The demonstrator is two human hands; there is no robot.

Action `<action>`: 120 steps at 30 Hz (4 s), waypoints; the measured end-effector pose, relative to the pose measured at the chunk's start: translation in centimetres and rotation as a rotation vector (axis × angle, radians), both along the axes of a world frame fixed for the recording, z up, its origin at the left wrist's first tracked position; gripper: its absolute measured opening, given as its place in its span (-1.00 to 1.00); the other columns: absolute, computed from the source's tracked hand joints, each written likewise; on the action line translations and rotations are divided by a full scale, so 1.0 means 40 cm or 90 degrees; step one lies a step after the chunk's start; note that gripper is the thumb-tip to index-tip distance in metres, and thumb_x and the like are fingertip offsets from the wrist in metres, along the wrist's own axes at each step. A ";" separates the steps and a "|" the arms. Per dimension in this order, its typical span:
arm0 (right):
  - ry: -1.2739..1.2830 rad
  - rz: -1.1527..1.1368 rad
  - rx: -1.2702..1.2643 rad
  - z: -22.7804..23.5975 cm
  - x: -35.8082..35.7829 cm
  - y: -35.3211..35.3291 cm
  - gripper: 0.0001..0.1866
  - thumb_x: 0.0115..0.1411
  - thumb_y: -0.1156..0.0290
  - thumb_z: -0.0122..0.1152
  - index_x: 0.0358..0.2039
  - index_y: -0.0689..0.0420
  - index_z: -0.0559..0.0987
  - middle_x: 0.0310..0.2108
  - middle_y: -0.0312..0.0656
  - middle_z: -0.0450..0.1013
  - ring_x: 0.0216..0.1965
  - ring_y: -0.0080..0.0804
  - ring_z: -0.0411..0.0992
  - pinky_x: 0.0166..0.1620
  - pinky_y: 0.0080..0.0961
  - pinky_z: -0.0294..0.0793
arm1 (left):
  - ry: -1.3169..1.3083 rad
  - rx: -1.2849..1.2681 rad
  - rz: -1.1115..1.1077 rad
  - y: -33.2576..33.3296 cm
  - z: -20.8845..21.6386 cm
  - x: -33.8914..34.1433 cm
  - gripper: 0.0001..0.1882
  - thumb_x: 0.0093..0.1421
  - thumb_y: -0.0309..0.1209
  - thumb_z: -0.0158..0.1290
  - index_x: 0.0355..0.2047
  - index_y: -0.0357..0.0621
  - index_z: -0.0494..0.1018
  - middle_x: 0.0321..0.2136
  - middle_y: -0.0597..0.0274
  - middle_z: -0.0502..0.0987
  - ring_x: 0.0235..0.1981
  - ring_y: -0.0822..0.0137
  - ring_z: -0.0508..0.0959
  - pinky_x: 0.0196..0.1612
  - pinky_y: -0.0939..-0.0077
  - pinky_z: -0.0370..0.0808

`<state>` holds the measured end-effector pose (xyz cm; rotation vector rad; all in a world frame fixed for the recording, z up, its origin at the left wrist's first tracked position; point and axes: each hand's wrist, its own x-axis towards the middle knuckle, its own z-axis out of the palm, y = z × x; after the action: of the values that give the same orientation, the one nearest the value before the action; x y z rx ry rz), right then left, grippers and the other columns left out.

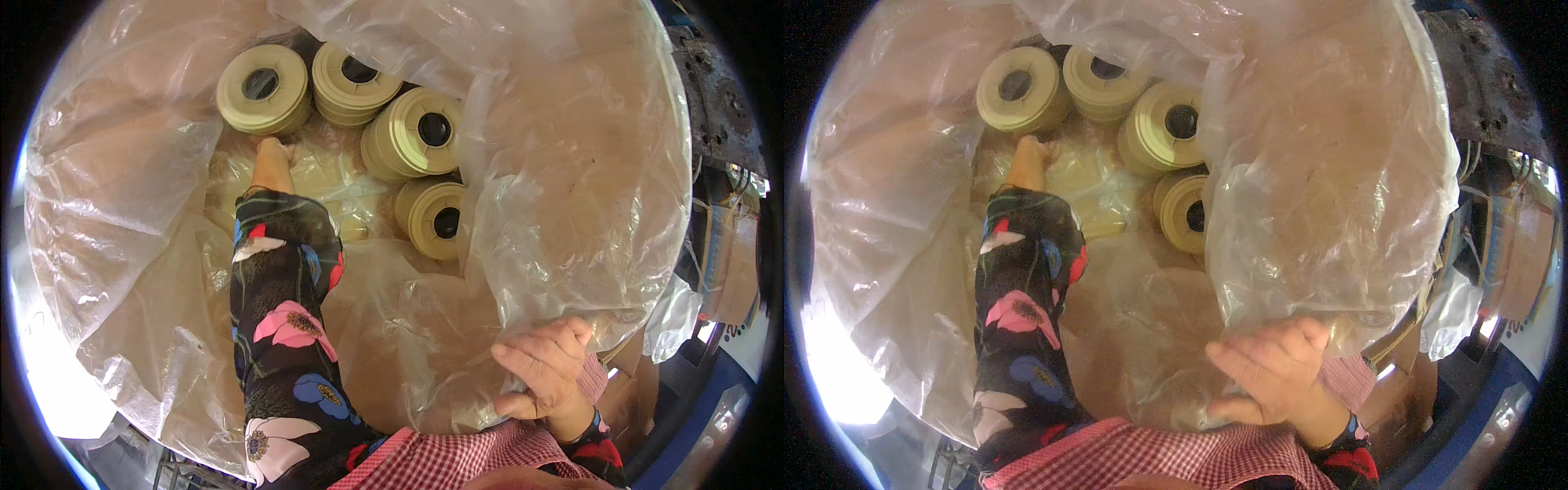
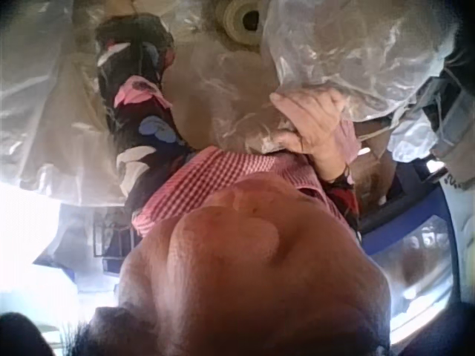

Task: The person inserts black circular components into light-colored filter housings by hand and places the finished units into a large plastic-lined bag.

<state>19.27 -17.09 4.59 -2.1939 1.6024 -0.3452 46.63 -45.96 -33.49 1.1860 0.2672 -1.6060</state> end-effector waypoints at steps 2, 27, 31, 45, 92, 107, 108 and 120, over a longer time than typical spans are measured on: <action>-0.005 0.017 -0.011 -0.004 0.000 -0.009 -0.40 -0.01 -0.27 0.06 -0.26 0.00 0.62 -0.39 -0.39 0.49 -0.42 -0.43 0.33 -0.24 -0.41 0.16 | -0.012 -0.016 -0.009 0.014 0.018 -0.002 -0.19 0.12 0.25 -0.11 0.21 -0.01 0.14 0.20 0.14 0.21 0.20 0.15 0.24 0.20 -0.13 0.10; -0.184 -0.293 -0.294 0.049 -0.158 0.382 -0.66 0.08 0.18 0.23 -0.22 0.14 0.58 -0.18 -0.17 0.48 -0.14 -0.21 0.41 -0.05 -0.21 0.31 | -0.200 0.077 -0.407 -0.057 0.129 -0.064 -0.10 0.06 0.21 0.03 0.16 -0.26 0.12 -0.05 -0.04 0.43 -0.09 0.09 0.48 -0.06 0.21 0.43; -0.057 -0.576 -0.336 -0.021 -0.296 0.586 -0.78 0.07 0.38 0.21 -0.27 0.18 0.55 -0.22 -0.14 0.46 -0.15 -0.19 0.39 -0.07 -0.28 0.33 | -0.298 0.084 -0.396 0.001 0.213 -0.152 -0.17 0.11 0.18 0.00 0.15 -0.25 0.16 -0.11 -0.02 0.47 -0.12 0.11 0.49 -0.08 0.24 0.44; -0.237 -1.493 -0.181 -0.584 -0.736 1.238 -0.46 0.10 0.07 0.16 -0.03 0.21 0.46 -0.06 0.03 0.42 -0.01 -0.13 0.39 0.02 -0.34 0.36 | -0.665 -1.207 -0.912 0.761 1.082 -0.868 -0.61 0.24 -0.46 -0.10 0.07 -0.37 0.29 0.09 0.01 0.35 0.10 0.21 0.34 0.18 0.35 0.19; 0.107 -1.154 0.186 -0.868 -1.077 1.208 -0.42 0.00 -0.05 0.26 -0.18 0.22 0.52 -0.15 0.07 0.43 -0.03 -0.04 0.37 0.02 -0.23 0.37 | -0.725 -1.118 -1.470 1.043 0.560 -1.234 -0.70 0.10 -0.44 0.09 -0.12 -0.17 0.49 -0.12 -0.02 0.51 -0.03 -0.03 0.44 0.04 0.17 0.32; -1.332 -0.613 -0.679 -0.080 -1.022 1.115 -0.49 -0.05 0.30 0.35 -0.10 0.26 0.47 -0.13 -0.07 0.44 -0.08 -0.17 0.38 0.13 -0.20 0.31 | -0.930 -1.307 -1.418 1.010 0.531 -1.233 -0.45 0.11 -0.17 0.12 0.07 -0.11 0.33 0.12 -0.05 0.27 0.15 -0.12 0.19 0.21 0.10 0.09; -1.316 -0.518 -0.583 -0.048 -1.005 1.105 -0.54 0.00 0.30 0.30 -0.09 0.21 0.48 -0.14 -0.10 0.45 -0.08 -0.22 0.38 0.12 -0.25 0.31 | -0.885 -1.316 -1.432 1.007 0.524 -1.236 -0.46 0.11 -0.17 0.12 0.07 -0.10 0.34 0.12 -0.05 0.28 0.16 -0.11 0.18 0.22 0.10 0.08; 0.180 -1.065 0.456 -0.882 -1.054 1.327 -0.24 0.01 0.37 0.18 0.23 -0.42 0.20 0.22 0.01 0.08 0.19 0.02 0.17 0.16 -0.03 0.16 | -0.750 -1.162 -1.545 0.994 0.564 -1.220 -0.58 0.12 -0.35 0.09 -0.02 -0.25 0.41 -0.07 -0.11 0.46 0.03 -0.14 0.36 0.13 0.10 0.21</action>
<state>-22.91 35.99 -30.69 -0.0376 2.7250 0.1502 -2.17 -6.19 -10.94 0.0021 2.6270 0.6702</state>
